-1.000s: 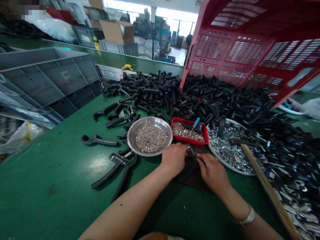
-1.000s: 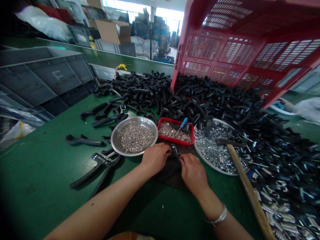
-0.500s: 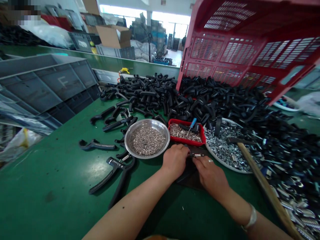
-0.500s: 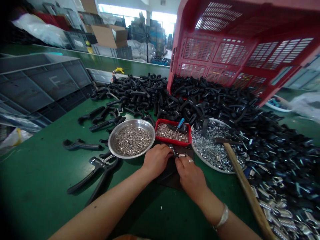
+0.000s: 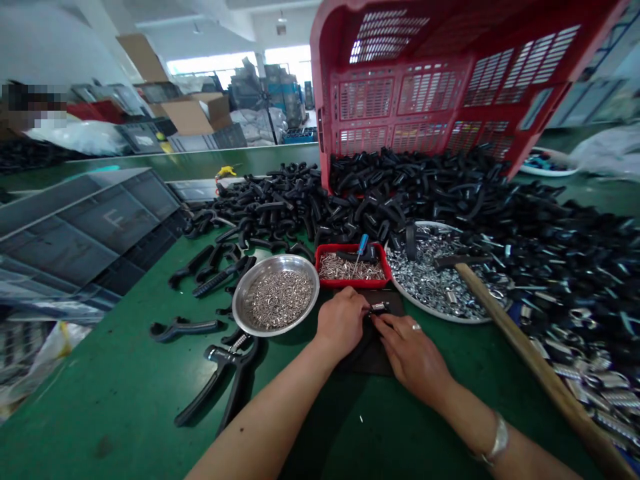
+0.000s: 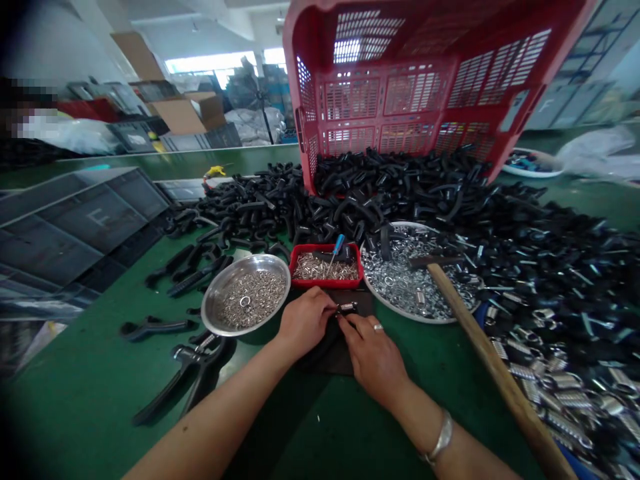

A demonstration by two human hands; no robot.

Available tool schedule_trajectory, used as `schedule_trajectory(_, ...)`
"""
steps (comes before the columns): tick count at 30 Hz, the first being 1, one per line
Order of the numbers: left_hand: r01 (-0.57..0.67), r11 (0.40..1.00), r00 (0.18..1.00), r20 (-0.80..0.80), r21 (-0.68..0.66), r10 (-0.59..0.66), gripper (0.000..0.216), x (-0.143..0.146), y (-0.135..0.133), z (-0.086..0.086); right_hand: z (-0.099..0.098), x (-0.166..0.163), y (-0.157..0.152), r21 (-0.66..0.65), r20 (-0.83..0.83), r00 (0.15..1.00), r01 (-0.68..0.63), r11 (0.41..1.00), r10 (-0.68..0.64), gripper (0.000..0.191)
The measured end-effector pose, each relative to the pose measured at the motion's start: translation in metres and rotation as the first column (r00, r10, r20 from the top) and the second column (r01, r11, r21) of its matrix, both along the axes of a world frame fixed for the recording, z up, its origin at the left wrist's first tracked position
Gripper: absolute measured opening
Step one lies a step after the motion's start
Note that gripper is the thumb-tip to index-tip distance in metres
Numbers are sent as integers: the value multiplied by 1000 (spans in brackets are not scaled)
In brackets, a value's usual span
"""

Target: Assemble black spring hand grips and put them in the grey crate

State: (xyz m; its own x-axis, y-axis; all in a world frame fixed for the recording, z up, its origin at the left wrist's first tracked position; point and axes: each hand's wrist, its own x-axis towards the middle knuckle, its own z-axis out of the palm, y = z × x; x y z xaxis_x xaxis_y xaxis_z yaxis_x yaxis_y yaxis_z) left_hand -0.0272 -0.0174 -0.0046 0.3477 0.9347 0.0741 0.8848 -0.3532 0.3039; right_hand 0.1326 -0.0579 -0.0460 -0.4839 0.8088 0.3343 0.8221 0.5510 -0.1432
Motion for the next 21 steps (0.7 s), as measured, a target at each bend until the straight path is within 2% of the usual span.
schedule_trajectory(5, 31, 999, 985, -169, 18, -28, 22, 7, -4, -2, 1, 3, -2, -2, -30, 999, -20, 1000, 20, 41)
schedule_trajectory(12, 57, 998, 987, -151, 8, -55, 22, 0, -4, -6, -1, -1, -4, -16, -24, 1000, -14, 1000, 14, 42)
schedule_trajectory(15, 82, 995, 988, -136, 49, -75, 25, -3, -7, -6, 9, 2, -3, 5, 23, 1000, -18, 1000, 18, 39)
schedule_trajectory(17, 120, 989, 990, -87, 86, -112, 27, -7, -8, -7, 24, 17, -4, 52, 85, 994, 66, 996, -70, 37)
schedule_trajectory(18, 139, 986, 990, -52, 95, -134, 27, -10, -8, -7, 31, 29, -5, 87, 129, 978, 154, 984, -164, 37)
schedule_trajectory(19, 153, 983, 988, -8, 102, -153, 27, -13, -8, -8, 39, 44, -7, 128, 182, 939, 270, 954, -291, 37)
schedule_trajectory(21, 179, 977, 977, 93, 118, -190, 29, -20, -8, -8, 49, 78, -12, 198, 296, 803, 478, 856, -517, 41)
